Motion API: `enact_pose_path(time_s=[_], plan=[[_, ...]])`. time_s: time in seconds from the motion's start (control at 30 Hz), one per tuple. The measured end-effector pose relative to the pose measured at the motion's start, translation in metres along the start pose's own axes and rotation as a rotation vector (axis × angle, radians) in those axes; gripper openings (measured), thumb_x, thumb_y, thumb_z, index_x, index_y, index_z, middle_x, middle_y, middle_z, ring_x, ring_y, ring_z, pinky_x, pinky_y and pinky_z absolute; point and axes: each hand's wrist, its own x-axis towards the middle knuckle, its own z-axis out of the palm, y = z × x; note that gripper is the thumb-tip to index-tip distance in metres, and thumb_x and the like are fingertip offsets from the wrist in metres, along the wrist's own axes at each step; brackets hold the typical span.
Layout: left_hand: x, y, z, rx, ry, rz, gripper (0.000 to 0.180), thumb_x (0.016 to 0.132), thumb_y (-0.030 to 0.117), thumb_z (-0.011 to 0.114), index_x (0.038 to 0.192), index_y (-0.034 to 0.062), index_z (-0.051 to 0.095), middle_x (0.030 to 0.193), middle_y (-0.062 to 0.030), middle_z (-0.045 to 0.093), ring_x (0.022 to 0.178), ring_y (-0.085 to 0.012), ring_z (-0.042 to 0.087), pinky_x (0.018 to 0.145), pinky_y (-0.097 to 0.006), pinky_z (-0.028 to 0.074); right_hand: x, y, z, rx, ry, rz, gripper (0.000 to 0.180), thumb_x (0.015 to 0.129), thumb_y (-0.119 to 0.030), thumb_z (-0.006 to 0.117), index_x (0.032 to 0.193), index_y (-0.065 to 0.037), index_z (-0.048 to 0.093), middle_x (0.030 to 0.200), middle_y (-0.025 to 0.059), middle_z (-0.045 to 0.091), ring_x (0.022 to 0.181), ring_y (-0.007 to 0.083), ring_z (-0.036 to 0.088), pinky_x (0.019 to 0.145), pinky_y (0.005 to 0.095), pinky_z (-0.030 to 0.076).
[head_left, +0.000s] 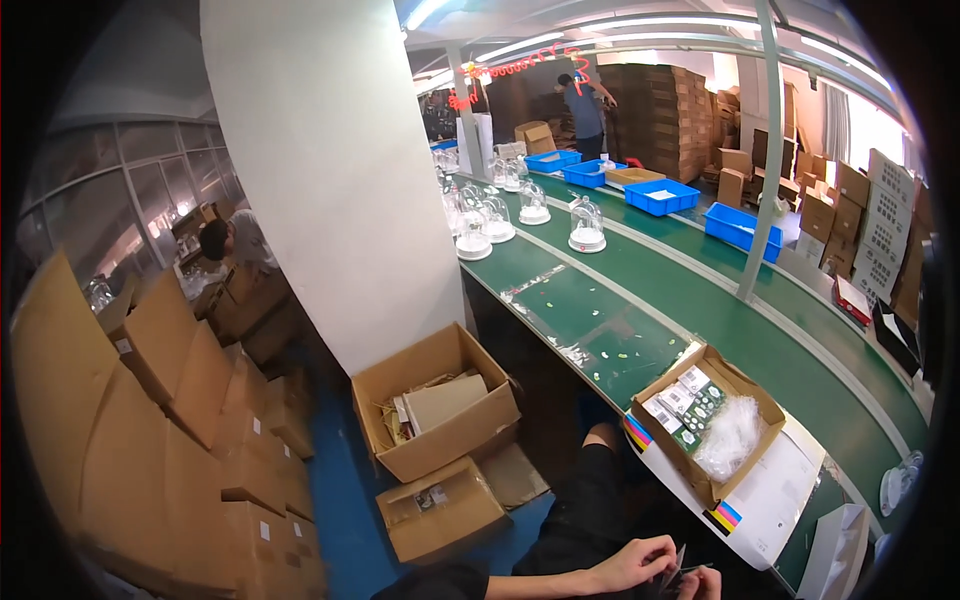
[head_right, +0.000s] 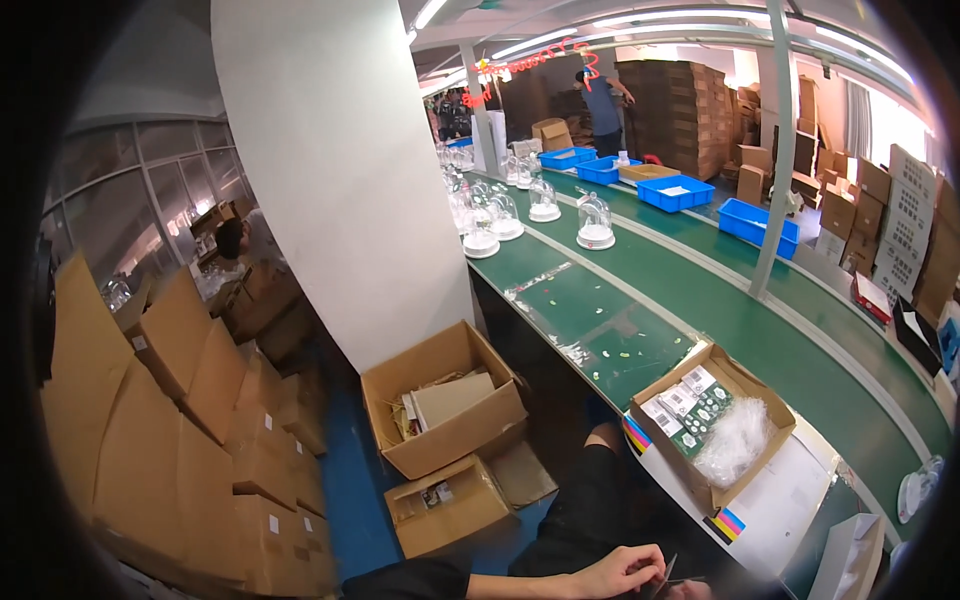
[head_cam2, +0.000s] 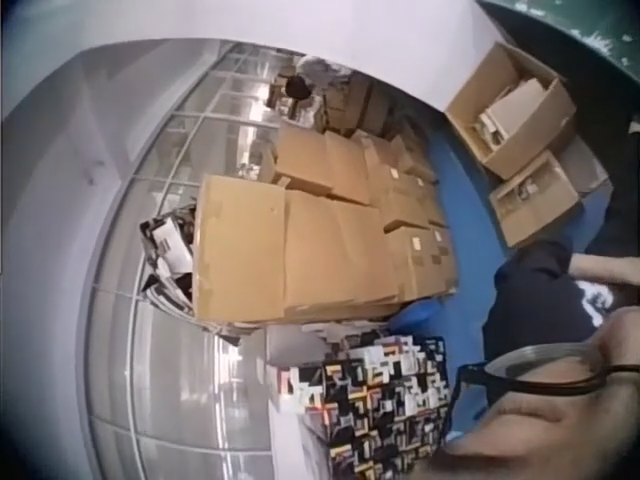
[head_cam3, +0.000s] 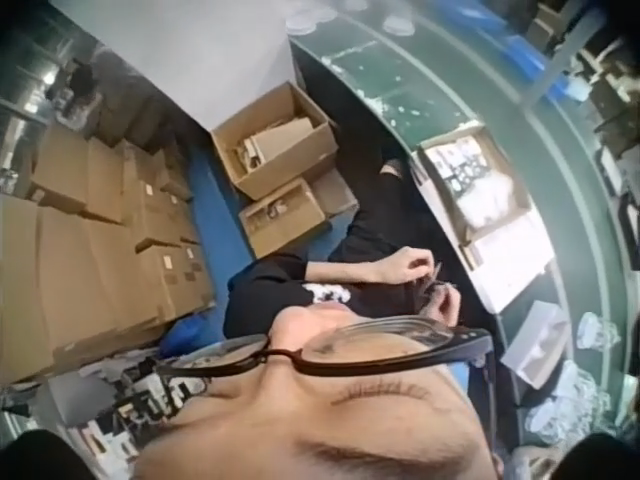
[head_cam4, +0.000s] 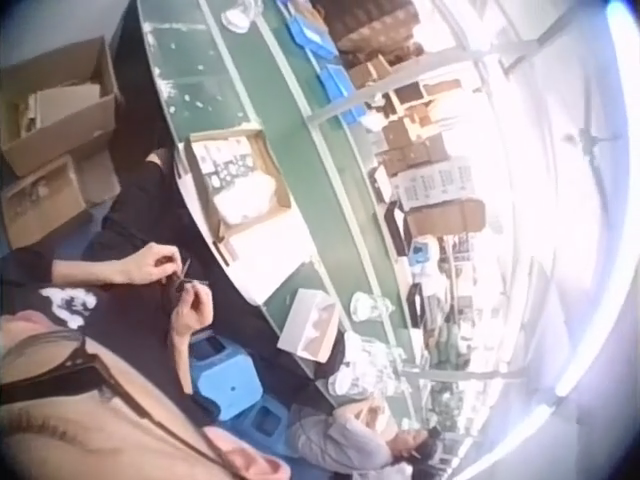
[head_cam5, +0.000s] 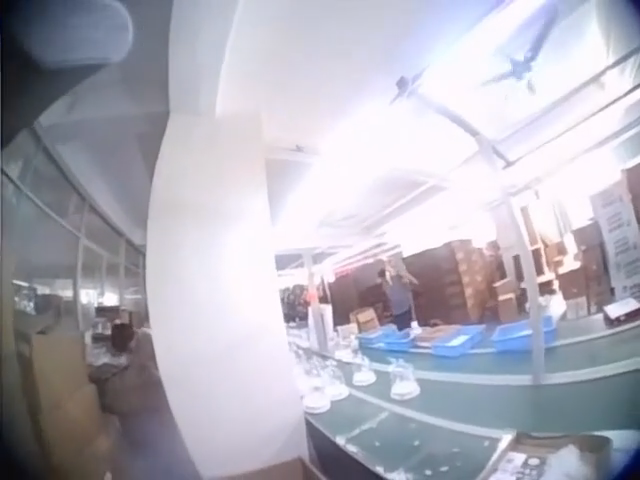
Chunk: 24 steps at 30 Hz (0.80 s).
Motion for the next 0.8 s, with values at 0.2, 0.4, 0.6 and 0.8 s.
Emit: enact_pose_path(time_s=[0.2, 0.4, 0.6, 0.8], plan=[[0.007, -0.009, -0.019, -0.127, 0.025, -0.107, 0.012, 0.096, 0.016, 0.05, 0.095, 0.004, 0.053, 0.086, -0.0012, 0.059, 0.075, -0.0054, 0.055, 0.063, -0.02, 0.046, 0.008, -0.023, 0.031, 0.022, -0.108, 0.052, 0.015, 0.093, -0.007, 0.053, 0.086, 0.004, 0.06, 0.082, 0.0087, 0.06, 0.076, 0.0178, 0.056, 0.07, 0.0282, 0.045], [0.012, -0.001, -0.031, -0.159, 0.045, -0.235, 0.01, 0.096, 0.014, 0.049, 0.094, 0.0048, 0.053, 0.086, -0.0008, 0.061, 0.078, -0.0063, 0.058, 0.064, -0.021, 0.048, 0.013, 0.014, 0.033, 0.136, -0.054, 0.113, 0.017, 0.093, -0.016, 0.058, 0.096, 0.0, 0.057, 0.074, 0.0065, 0.056, 0.064, 0.0122, 0.052, 0.057, 0.0209, 0.04], [0.023, -0.008, -0.032, -0.201, 0.086, -0.264, 0.007, 0.096, 0.011, 0.049, 0.094, 0.0046, 0.052, 0.088, -0.0017, 0.062, 0.08, -0.0075, 0.061, 0.064, -0.021, 0.048, 0.036, 0.029, 0.021, 0.141, -0.049, 0.185, 0.01, 0.093, -0.008, 0.055, 0.094, 0.001, 0.058, 0.074, 0.0074, 0.057, 0.066, 0.0137, 0.055, 0.059, 0.0222, 0.043], [0.034, -0.003, -0.031, -0.213, 0.211, -0.173, 0.006, 0.094, 0.008, 0.051, 0.096, 0.003, 0.053, 0.091, -0.0032, 0.062, 0.081, -0.0072, 0.06, 0.063, -0.02, 0.048, 0.055, 0.03, 0.031, 0.139, -0.142, 0.215, 0.011, 0.092, -0.008, 0.056, 0.092, 0.002, 0.061, 0.074, 0.008, 0.058, 0.067, 0.0139, 0.055, 0.058, 0.0217, 0.043]])
